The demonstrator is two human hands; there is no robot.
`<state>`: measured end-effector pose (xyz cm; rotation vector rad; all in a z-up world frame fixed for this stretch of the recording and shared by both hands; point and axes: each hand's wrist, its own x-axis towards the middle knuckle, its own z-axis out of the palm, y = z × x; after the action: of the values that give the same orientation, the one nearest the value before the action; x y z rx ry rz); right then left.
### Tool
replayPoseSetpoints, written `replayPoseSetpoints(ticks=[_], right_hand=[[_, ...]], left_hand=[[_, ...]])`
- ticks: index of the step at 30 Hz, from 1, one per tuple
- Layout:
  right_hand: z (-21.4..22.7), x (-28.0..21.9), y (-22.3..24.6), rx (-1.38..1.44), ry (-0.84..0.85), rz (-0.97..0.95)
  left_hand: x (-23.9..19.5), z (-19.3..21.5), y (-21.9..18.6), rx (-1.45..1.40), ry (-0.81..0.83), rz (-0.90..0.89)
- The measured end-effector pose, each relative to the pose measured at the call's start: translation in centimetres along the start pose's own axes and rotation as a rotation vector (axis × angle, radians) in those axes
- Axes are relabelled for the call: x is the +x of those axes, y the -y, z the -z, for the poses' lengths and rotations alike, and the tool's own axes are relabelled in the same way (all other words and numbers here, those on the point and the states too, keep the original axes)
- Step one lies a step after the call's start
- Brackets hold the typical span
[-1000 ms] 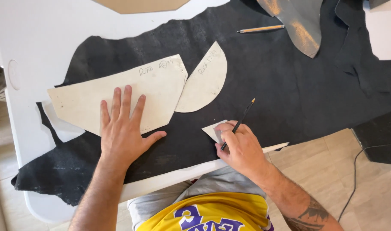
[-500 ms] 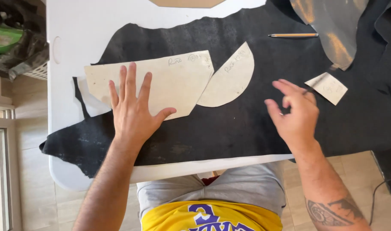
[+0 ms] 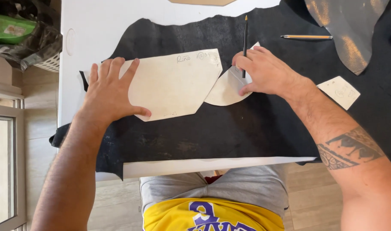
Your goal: Tracing various cardboard templates onto a large piece of black leather using a silver pen to prepare for cutting.
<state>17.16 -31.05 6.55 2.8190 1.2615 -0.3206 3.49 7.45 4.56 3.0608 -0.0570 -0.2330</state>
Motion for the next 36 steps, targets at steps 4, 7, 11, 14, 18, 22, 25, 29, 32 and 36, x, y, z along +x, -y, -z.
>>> replayPoseSetpoints(ticks=[4,7,11,14,18,22,25,29,32,36], right_hand=[[-0.7,0.7,-1.9,-0.022,-0.033,0.084],[-0.6,-0.2,-1.9,-0.001,-0.028,0.023],[-0.5,-1.1,-2.2,0.084,-0.052,-0.037],[-1.7,-1.4,-3.3,0.038,-0.091,0.003],[-1.7,-1.8,-4.0,0.028,-0.043,-0.151],[-2.3,-5.3,-6.8,0.185,-0.156,-0.184],[-2.3,-9.3,-7.8,0.211,-0.378,-0.13],[-5.1,-12.8,-7.5,0.86,-0.837,-0.286],[-5.8,-12.3,-1.7,1.262,-1.031,-0.387],[-6.2,-7.1,9.4,1.637,-1.235,-0.463]], left_hand=[[1.4,-0.2,0.9,-0.049,0.112,-0.022],[1.9,-0.2,1.3,0.084,-0.01,-0.064],[0.8,1.8,3.7,0.145,-0.41,-0.035],[-2.6,3.0,7.4,0.007,-0.631,-0.086],[-8.8,5.2,10.2,-0.253,-0.793,-0.022],[-13.6,4.7,8.7,-0.473,-0.785,0.185],[-15.2,2.5,9.9,-0.581,-0.918,0.106],[-14.9,1.2,10.5,-0.721,-1.034,0.062],[-13.1,1.8,9.1,-0.768,-1.097,-0.059],[-8.9,3.7,6.7,-0.78,-1.209,-0.227]])
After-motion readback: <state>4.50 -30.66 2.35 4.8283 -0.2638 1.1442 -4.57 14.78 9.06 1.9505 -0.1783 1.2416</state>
